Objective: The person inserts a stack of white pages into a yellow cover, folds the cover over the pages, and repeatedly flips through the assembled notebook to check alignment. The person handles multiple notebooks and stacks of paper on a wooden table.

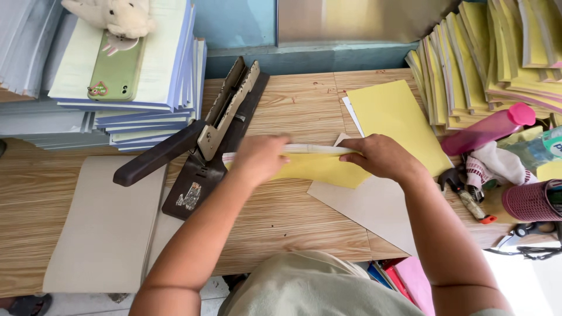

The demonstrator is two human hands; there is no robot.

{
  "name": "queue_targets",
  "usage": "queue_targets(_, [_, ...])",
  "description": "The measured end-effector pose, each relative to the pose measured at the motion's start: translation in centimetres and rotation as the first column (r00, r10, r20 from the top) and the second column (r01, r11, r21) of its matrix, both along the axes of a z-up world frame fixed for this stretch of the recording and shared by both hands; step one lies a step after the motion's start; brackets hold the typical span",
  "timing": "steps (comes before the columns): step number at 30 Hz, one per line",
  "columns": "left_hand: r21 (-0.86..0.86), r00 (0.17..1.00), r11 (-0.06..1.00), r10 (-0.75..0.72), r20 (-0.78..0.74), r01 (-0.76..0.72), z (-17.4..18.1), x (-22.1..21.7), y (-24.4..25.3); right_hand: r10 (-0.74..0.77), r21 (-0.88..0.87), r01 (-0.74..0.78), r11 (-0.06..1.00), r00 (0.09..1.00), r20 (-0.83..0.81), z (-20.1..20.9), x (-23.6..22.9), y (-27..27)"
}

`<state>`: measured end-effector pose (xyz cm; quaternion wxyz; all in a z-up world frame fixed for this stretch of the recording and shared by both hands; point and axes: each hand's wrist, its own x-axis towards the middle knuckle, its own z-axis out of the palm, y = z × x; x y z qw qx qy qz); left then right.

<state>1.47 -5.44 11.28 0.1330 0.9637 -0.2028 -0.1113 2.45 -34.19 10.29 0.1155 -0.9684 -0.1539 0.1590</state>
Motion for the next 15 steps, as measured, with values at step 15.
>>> queue_targets(15, [-0.519, 0.982, 0.853, 0.050, 0.183, 0.053, -2.2, 2.9, 2.4, -0.336, 0.980, 0.100, 0.175, 0.941, -0.036, -9.5, -2.3, -10.2])
